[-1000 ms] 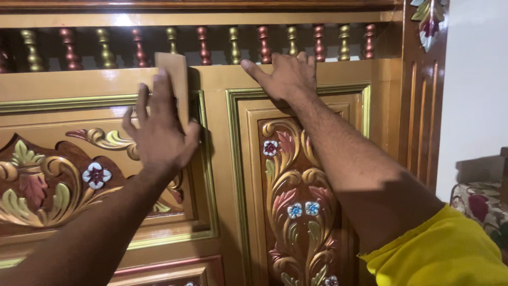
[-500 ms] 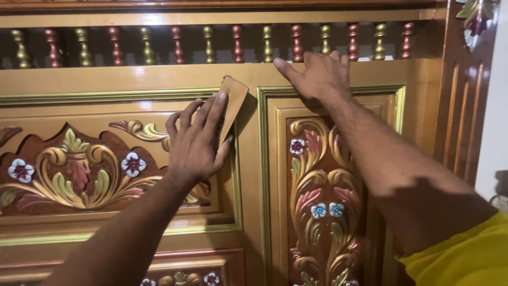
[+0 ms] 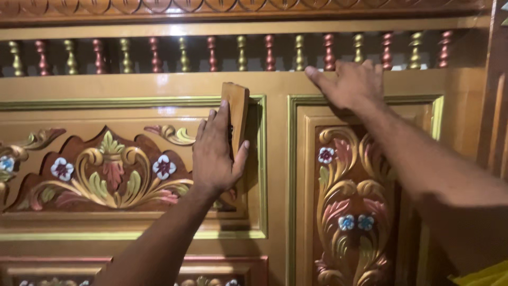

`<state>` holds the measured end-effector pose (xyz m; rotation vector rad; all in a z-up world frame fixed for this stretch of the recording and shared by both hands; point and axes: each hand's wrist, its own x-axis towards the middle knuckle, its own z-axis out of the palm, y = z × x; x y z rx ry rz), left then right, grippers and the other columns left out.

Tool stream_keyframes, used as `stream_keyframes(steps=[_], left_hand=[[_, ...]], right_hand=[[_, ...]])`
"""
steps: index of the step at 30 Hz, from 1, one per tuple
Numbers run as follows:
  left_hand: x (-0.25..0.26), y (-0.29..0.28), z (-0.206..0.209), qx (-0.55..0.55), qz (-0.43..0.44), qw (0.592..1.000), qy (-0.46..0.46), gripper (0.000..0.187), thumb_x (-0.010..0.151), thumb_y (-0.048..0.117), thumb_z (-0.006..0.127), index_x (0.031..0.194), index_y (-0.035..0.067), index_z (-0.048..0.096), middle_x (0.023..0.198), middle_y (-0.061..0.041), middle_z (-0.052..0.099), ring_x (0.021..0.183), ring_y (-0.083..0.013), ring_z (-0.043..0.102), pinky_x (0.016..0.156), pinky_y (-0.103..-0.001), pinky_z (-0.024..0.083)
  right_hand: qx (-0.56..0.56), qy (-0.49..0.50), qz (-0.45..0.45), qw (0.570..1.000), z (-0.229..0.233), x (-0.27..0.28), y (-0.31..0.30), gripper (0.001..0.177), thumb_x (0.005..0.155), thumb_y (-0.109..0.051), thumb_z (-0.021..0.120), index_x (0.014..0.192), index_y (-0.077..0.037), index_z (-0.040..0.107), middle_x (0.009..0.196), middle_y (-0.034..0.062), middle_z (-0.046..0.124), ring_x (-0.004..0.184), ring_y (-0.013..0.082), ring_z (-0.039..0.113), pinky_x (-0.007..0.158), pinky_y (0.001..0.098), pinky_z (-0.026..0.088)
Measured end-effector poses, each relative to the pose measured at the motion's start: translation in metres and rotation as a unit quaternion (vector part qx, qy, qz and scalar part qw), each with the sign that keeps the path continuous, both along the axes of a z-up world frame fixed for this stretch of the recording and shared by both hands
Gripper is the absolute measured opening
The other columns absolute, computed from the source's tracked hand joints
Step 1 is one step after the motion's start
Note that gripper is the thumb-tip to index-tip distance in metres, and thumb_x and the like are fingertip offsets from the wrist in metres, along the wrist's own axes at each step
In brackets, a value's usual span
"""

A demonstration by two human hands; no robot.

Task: The person sands the surface of a large, ornately carved wooden headboard using a rectangular sanding block. They systematically rub the block across the flat panels and the raised floral carvings, moving from the top section down to the lower panels.

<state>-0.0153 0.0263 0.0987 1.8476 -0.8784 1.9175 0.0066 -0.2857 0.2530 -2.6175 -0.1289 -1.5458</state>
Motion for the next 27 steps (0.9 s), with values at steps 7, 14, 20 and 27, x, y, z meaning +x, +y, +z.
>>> stream_keyframes(steps=[7, 14, 20, 27], left_hand=[[-0.018, 0.018, -0.009, 0.096, 0.093, 0.989, 0.061, 0.087, 0.092, 0.035, 0.063, 0.164, 0.011, 0.022, 0.162, -0.020, 0.038, 0.153, -0.0450, 0.030, 0.125, -0.059, 0.020], [-0.030, 0.006, -0.021, 0.165, 0.145, 0.972, 0.086, 0.091, 0.085, 0.038, 0.067, 0.160, 0.013, 0.023, 0.163, -0.012, 0.036, 0.150, -0.0371, 0.031, 0.121, -0.063, 0.014], [-0.021, -0.059, 0.004, 0.055, 0.079, 0.995, 0.040, 0.091, 0.085, 0.030, 0.072, 0.160, 0.007, 0.025, 0.156, -0.014, 0.041, 0.149, -0.0380, 0.031, 0.118, -0.062, 0.020], [-0.014, -0.087, 0.058, -0.069, 0.143, 0.987, 0.016, 0.099, 0.082, 0.028, 0.076, 0.160, 0.009, 0.019, 0.142, -0.019, 0.042, 0.131, -0.0390, 0.042, 0.108, -0.060, 0.028]], right_hand=[[-0.006, -0.037, 0.013, 0.999, 0.003, 0.013, -0.004, 0.113, 0.094, -0.096, 0.023, 0.136, 0.001, 0.064, 0.121, 0.0319, 0.065, 0.129, 0.0518, 0.046, 0.111, 0.0641, 0.026], [0.005, -0.002, -0.004, 1.000, 0.004, 0.000, 0.002, 0.113, 0.093, -0.094, 0.024, 0.133, 0.004, 0.066, 0.124, 0.0301, 0.067, 0.131, 0.0484, 0.050, 0.118, 0.0613, 0.025], [0.012, -0.008, 0.014, 1.000, 0.003, -0.003, 0.005, 0.111, 0.091, -0.093, 0.027, 0.136, 0.002, 0.063, 0.122, 0.0272, 0.068, 0.127, 0.0457, 0.052, 0.117, 0.0596, 0.025], [0.006, -0.018, 0.017, 1.000, 0.000, -0.002, 0.002, 0.109, 0.090, -0.092, 0.027, 0.136, 0.000, 0.064, 0.123, 0.0235, 0.069, 0.124, 0.0438, 0.053, 0.115, 0.0583, 0.027]])
